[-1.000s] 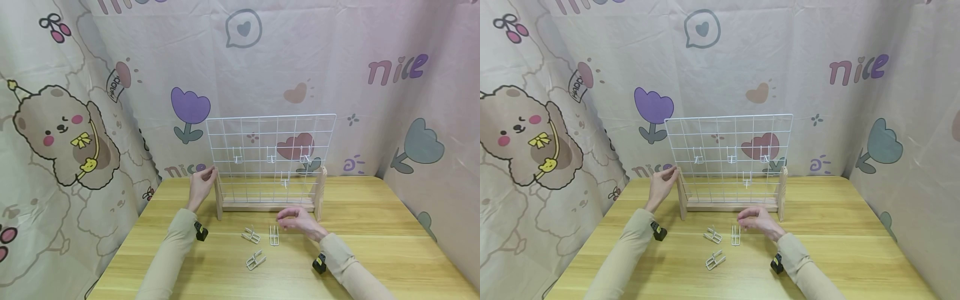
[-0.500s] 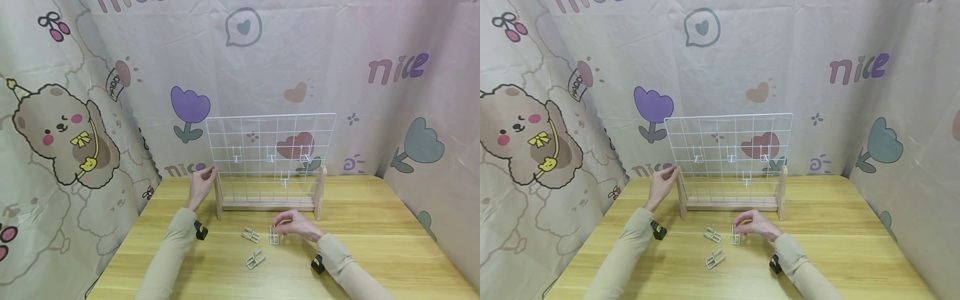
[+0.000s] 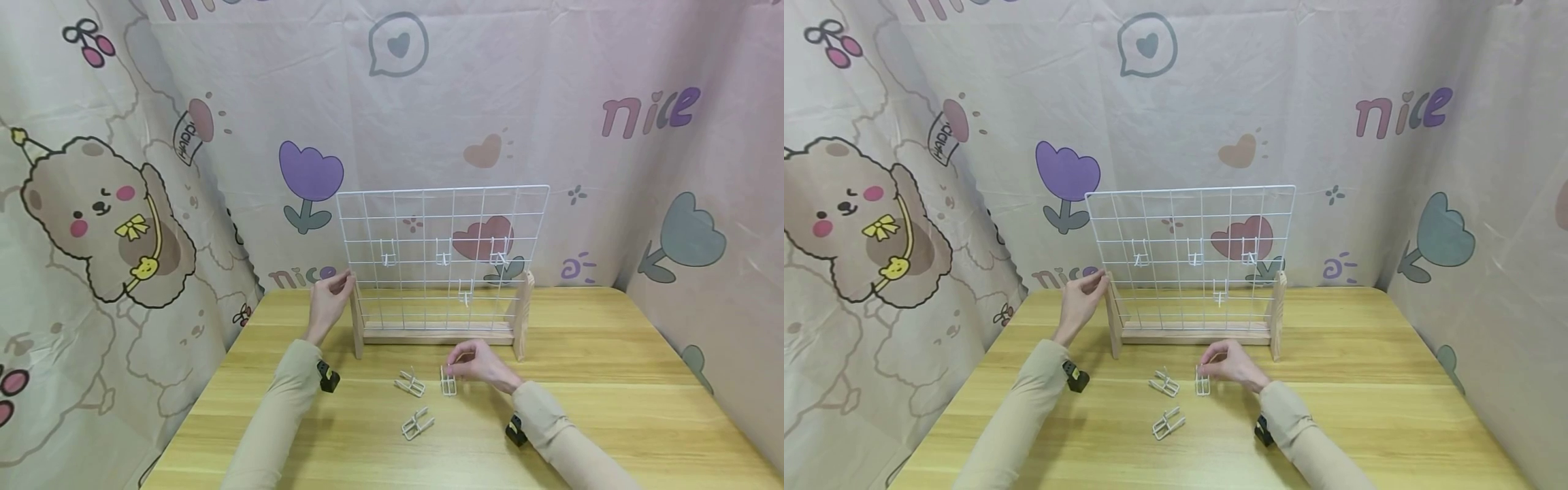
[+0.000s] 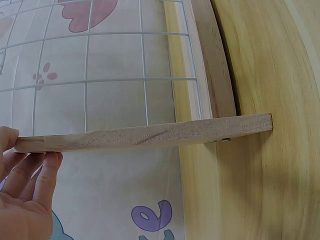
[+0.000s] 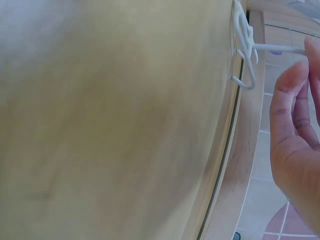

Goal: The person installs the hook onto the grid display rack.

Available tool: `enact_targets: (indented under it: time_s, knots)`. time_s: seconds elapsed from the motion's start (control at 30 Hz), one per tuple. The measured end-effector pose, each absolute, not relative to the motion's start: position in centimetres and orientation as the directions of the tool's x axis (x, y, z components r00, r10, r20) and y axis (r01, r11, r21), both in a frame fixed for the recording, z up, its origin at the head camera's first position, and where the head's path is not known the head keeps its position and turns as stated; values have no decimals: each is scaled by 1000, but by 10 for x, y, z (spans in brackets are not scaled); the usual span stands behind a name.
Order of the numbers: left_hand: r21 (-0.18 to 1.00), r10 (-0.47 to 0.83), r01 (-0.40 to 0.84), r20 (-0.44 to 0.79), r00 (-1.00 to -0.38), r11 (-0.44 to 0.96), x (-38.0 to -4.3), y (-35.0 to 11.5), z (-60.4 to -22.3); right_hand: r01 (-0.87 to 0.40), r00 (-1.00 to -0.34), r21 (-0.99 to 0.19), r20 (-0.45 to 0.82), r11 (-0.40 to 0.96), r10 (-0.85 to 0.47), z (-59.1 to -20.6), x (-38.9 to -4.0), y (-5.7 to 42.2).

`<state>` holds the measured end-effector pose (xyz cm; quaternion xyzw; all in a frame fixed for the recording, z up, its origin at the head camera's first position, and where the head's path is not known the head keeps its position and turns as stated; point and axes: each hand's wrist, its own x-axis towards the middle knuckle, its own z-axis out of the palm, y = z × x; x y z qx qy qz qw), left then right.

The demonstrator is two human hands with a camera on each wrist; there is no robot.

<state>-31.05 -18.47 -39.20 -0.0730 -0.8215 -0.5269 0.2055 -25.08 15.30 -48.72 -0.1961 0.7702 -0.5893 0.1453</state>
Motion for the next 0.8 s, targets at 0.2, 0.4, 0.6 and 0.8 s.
enact_targets:
  time_s: [0.2,0.4,0.6,0.8]
  knots:
    - [835,-101,330,411,-906,439,-311,-185,-392,-123,-908,-961,9,246,-419,-488,-252,152]
    - [837,-99,332,411,-906,434,-311,-185,-392,-104,-905,-962,-14,251,-426,-487,-252,152]
    - [831,-100,342,424,-900,439,-311,-184,-391,-137,-886,-943,-20,303,-463,-488,-252,152]
    - [832,-98,341,421,-902,438,-310,-184,-392,-136,-891,-934,-31,332,-453,-489,-253,151]
